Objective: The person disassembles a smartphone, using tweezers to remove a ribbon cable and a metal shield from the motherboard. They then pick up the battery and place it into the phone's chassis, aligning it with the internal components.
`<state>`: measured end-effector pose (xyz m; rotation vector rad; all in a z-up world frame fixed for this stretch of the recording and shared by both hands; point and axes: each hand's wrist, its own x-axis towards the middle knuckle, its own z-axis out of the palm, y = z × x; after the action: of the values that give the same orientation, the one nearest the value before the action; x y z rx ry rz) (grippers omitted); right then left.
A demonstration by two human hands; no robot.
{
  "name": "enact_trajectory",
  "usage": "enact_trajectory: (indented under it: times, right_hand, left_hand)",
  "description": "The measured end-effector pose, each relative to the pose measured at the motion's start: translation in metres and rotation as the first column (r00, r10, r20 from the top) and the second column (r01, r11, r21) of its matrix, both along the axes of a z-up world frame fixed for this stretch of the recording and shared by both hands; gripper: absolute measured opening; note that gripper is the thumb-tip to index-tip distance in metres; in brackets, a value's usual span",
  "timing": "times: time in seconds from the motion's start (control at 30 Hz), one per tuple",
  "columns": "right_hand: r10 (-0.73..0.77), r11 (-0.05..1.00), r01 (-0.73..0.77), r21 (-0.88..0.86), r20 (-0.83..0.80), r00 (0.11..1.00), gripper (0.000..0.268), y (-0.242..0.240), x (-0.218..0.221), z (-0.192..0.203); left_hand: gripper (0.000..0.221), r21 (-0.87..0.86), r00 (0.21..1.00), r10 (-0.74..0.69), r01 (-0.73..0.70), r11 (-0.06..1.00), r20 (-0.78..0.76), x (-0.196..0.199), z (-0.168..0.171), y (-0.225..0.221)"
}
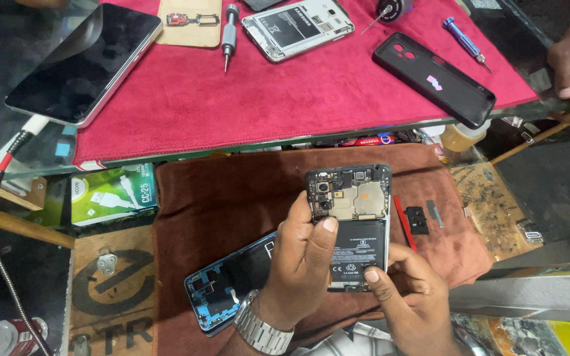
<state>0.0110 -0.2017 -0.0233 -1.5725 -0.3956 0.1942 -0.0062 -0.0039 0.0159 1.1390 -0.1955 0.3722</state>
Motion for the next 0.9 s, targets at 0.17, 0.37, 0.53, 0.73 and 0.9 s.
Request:
enact_trajectory:
  times: [0.17,0.37,0.53,0.73,0.9]
  right_hand:
    - [0.018,1.000,-0.018,-0.014,-0.002,1.000,0.030,0.000,0.000,0.001]
    - [0.126,0.968,-0.076,0.238,-0.203,0.971,0.041,-0.004,0.015,0.015]
    - [0.018,0.978,0.055,0.202,-0.343,0.939,0.035,0.004,0.022,0.022]
    - [-0.083,0.985,0.103,0.139,-0.144,0.986,0.028,-0.006,0.025,0.014]
    - [-0.074,0.976,0.100,0.192,-0.135,0.988,0.026,-0.004,0.019,0.005]
  left_hand:
    - [0.030,-0.123,0.999,-0.040,0.040,0.992,0.003,0.002,0.000,-0.002]
    - [0.030,-0.208,0.989,-0.126,0.108,0.972,-0.074,0.005,-0.004,-0.005]
    - [0.034,-0.235,0.944,-0.225,0.168,0.957,-0.241,0.007,-0.004,-0.007]
    - [0.055,-0.252,0.860,-0.507,0.479,0.841,-0.056,0.001,0.006,0.005]
    - [0.057,-0.176,0.846,-0.517,0.494,0.852,-0.132,0.003,0.009,-0.001]
